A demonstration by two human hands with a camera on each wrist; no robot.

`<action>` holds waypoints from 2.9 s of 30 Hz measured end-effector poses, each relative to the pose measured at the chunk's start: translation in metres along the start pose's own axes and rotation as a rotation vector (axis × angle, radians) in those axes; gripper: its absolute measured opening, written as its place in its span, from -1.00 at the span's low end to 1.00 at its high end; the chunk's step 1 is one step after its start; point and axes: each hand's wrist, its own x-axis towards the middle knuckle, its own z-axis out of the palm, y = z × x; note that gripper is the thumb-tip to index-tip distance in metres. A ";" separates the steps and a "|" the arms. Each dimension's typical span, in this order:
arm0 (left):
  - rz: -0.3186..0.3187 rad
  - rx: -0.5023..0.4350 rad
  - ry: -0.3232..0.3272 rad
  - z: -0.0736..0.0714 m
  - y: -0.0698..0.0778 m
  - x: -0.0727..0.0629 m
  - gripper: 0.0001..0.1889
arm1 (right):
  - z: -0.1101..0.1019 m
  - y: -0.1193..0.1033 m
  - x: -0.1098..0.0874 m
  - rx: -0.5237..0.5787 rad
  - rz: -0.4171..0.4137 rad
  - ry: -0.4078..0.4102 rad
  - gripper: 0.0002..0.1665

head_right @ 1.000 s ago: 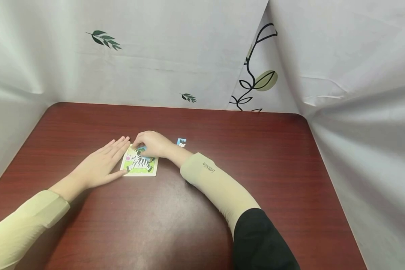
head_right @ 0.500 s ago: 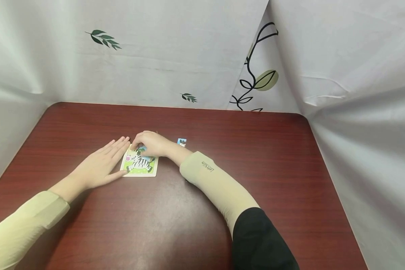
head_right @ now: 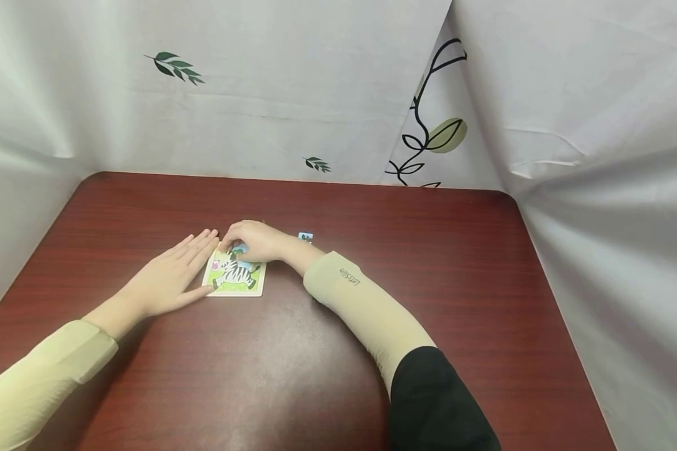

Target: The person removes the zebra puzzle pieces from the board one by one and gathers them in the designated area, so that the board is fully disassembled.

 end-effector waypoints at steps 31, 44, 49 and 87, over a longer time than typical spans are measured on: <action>-0.001 0.013 -0.001 0.002 -0.001 -0.001 -0.02 | -0.005 0.001 0.004 -0.031 -0.021 -0.047 -0.55; -0.014 0.013 -0.011 0.001 0.000 -0.001 -0.01 | -0.008 0.002 0.007 -0.038 -0.060 -0.054 -0.56; -0.017 0.015 -0.013 0.001 -0.001 -0.001 -0.01 | -0.009 0.001 0.007 -0.089 -0.081 -0.069 -0.54; -0.016 0.008 -0.023 0.000 0.000 0.000 -0.02 | -0.012 0.006 0.005 -0.019 -0.009 -0.062 -0.53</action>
